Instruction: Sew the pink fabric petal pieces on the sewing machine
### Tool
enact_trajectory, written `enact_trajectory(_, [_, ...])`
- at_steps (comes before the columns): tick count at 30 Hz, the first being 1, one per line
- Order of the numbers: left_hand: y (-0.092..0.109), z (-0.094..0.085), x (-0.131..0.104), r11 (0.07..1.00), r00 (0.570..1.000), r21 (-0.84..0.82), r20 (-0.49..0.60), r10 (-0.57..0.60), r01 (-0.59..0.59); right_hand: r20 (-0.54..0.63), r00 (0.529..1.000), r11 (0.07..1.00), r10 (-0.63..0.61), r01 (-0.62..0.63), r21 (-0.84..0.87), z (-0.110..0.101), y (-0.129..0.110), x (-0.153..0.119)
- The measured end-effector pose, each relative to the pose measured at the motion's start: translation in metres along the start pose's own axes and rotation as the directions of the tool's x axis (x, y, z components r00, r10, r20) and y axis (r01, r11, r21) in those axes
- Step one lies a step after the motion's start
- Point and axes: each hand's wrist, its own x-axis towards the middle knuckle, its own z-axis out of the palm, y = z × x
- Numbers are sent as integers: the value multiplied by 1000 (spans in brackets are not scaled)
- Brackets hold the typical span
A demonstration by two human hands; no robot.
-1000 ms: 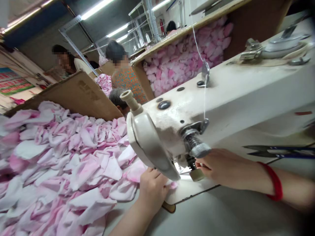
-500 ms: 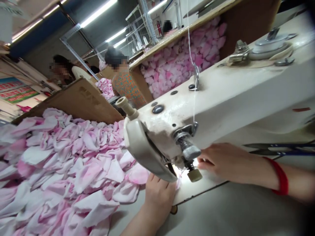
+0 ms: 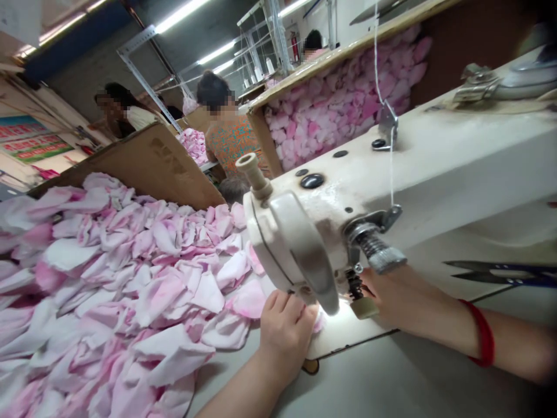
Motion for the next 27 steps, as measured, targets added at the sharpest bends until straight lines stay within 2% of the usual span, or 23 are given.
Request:
enact_trajectory(2, [-1, -1, 1, 999, 999, -32, 30, 25, -24, 12, 1000, 1000, 19, -19, 1, -4, -4, -1])
enact_trajectory(4, [-4, -2, 0, 999, 997, -50, 75, 0, 3, 14, 1000, 1000, 25, -25, 2, -4, -4, -1])
enact_trajectory(7, [-7, -4, -1, 997, 992, -3, 102, -76, 77, -3, 1000, 999, -8, 8, 31, 2, 0, 1])
enact_trajectory(11, [-7, -5, -2, 997, 989, 52, 133, -64, 57, -3, 1000, 1000, -11, 11, 28, 4, 11, 5])
enact_trajectory(15, [-5, -3, -4, 989, 987, 106, 112, -114, 102, 99, 993, 994, -57, 47, 95, 1, 20, 5])
enact_trajectory(17, [-6, -2, -4, 984, 988, 138, 88, -129, 116, 79, 991, 988, -108, 98, 117, 3, 19, 3])
enact_trajectory(21, [-5, -1, 2, 973, 998, 228, 39, -48, 37, -62, 986, 988, -153, 155, 27, 9, 9, -2])
enact_trajectory(24, [-1, -3, 9, 965, 999, 260, -6, 39, -36, -70, 984, 986, -163, 165, 22, 10, 8, -6])
enact_trajectory(27, [3, -4, 13, 962, 997, 261, 39, 69, -77, -101, 976, 981, -193, 195, 16, 9, 11, -8])
